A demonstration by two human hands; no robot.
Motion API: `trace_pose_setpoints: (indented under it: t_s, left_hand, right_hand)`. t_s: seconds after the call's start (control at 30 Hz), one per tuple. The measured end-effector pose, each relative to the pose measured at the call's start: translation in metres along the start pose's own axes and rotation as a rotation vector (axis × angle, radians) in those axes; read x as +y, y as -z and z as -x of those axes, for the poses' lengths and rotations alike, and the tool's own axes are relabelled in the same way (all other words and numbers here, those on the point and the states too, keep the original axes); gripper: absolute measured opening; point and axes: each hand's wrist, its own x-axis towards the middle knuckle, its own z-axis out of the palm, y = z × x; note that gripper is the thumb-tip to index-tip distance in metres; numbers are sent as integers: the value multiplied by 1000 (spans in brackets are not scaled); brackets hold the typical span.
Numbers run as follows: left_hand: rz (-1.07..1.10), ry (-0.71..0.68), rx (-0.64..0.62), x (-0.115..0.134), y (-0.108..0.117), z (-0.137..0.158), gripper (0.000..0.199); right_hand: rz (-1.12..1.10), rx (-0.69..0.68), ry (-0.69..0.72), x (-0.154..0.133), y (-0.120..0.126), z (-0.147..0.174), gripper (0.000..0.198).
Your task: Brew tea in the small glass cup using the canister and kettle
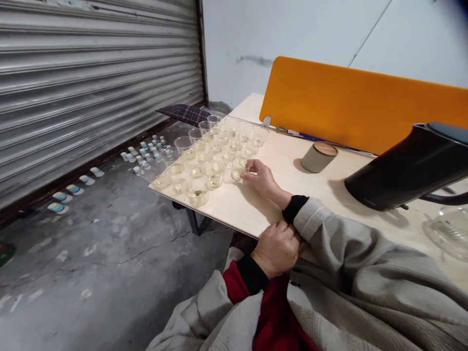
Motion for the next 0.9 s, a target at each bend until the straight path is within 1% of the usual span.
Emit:
trace_pose_setpoints:
  t_s: [0.2, 0.3, 0.47, 0.57, 0.67, 0.73, 0.8, 0.9]
  left_hand:
    - [-3, 13, -38, 0, 1, 0, 21]
    - [-10, 16, -29, 0, 1, 1, 22]
    - [-31, 11, 12, 0, 2, 0, 22]
    - [-29, 10, 2, -1, 3, 0, 22]
    - [-37, 6, 20, -2, 3, 1, 23]
    - [-41, 2, 66, -3, 3, 3, 25]
    - [-38, -1, 115, -5, 2, 3, 27]
    - [-44, -8, 115, -7, 3, 1, 24]
  right_hand:
    - [-103, -38, -28, 3, 0, -4, 41]
    - [-125, -49, -35, 5, -1, -5, 43]
    - [-15, -18, -12, 10, 2, -6, 41]
    - [83, 7, -33, 5, 11, -2, 48]
    - [154, -15, -62, -9, 31, 12, 56]
    - [193, -23, -52, -23, 52, 28, 55]
    - [220, -7, -36, -37, 78, 54, 52]
    - [243, 51, -45, -51, 122, 107, 45]
